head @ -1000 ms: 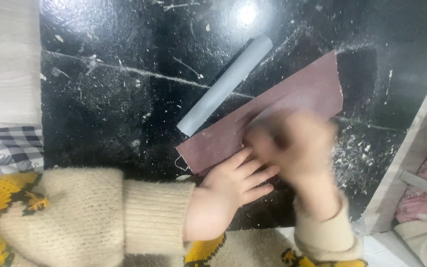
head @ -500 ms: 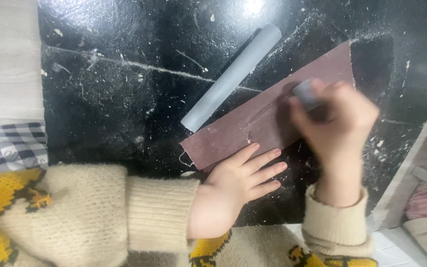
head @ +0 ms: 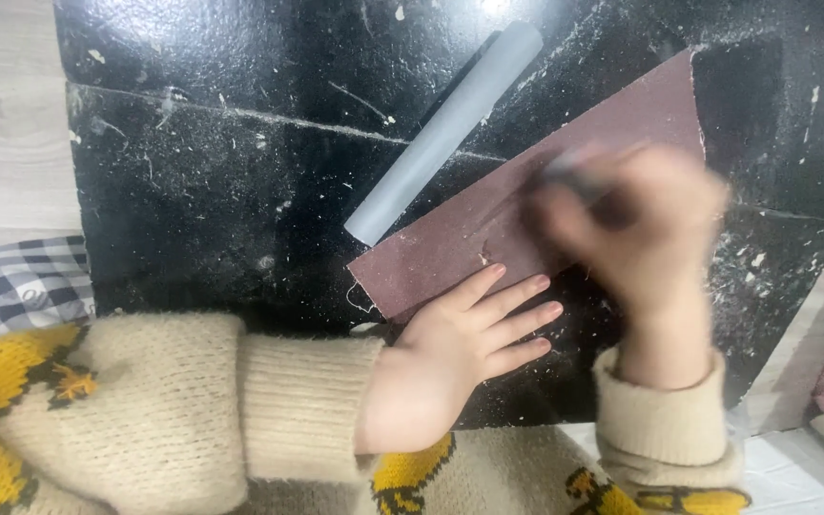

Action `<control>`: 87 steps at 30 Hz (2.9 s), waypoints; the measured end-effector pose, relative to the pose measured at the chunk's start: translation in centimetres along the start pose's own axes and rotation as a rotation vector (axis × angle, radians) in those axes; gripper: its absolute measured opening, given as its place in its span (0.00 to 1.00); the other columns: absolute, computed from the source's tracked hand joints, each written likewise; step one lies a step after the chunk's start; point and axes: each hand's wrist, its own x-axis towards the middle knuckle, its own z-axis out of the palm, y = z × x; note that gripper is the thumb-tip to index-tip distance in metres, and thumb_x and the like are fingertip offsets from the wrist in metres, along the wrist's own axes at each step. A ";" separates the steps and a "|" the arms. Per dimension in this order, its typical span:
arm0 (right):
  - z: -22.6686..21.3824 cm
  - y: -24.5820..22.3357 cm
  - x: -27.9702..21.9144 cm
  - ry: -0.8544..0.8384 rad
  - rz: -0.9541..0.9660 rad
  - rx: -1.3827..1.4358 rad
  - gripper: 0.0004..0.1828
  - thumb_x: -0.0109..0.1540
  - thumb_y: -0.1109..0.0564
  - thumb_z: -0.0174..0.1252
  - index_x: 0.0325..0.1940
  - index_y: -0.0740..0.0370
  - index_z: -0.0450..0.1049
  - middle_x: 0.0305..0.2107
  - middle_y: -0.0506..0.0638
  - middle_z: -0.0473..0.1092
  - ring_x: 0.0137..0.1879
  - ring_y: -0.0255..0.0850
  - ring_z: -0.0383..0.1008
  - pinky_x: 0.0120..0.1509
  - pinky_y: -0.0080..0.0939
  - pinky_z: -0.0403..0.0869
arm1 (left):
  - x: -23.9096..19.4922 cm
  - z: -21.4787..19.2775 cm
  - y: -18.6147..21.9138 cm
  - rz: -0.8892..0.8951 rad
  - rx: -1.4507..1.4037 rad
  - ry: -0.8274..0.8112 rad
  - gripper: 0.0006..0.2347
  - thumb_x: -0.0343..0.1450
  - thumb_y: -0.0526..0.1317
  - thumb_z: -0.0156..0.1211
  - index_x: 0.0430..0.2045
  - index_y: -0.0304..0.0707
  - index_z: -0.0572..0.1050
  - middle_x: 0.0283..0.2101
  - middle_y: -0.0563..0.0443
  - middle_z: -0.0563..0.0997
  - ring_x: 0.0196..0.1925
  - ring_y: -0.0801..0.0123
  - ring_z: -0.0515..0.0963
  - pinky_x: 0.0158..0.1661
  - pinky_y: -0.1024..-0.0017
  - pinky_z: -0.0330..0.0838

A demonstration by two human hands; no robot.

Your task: The person sits on the floor and sands a small gray pipe on a piece of sandpaper placed on a black table. They repeatedly rub the pipe against the sandpaper and pause to inspect the edges.

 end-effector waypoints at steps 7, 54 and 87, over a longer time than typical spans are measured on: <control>-0.1 -2.1 1.8 -0.196 0.119 -0.199 0.18 0.72 0.55 0.55 0.26 0.51 0.77 0.16 0.41 0.68 0.21 0.32 0.70 0.23 0.30 0.67 | 0.9 1.4 0.7 -0.011 -0.048 -0.037 0.50 0.62 0.57 0.63 0.74 0.60 0.30 0.79 0.54 0.24 0.79 0.54 0.26 0.71 0.36 0.23; 1.9 0.7 -2.9 0.214 0.275 -0.618 0.14 0.73 0.50 0.75 0.42 0.59 0.79 0.30 0.50 0.72 0.29 0.36 0.71 0.29 0.34 0.63 | 0.7 2.4 1.5 -0.072 -0.042 0.186 0.40 0.64 0.50 0.52 0.72 0.61 0.38 0.79 0.54 0.28 0.80 0.50 0.28 0.73 0.41 0.24; -2.5 -5.3 -3.9 0.553 0.867 1.278 0.25 0.62 0.37 0.57 0.27 0.62 0.70 0.16 0.51 0.66 0.18 0.42 0.64 0.22 0.38 0.60 | -4.3 -4.5 -1.1 -0.220 -0.351 1.491 0.08 0.76 0.31 0.55 0.28 0.48 0.74 0.27 0.60 0.66 0.25 0.71 0.64 0.27 0.73 0.59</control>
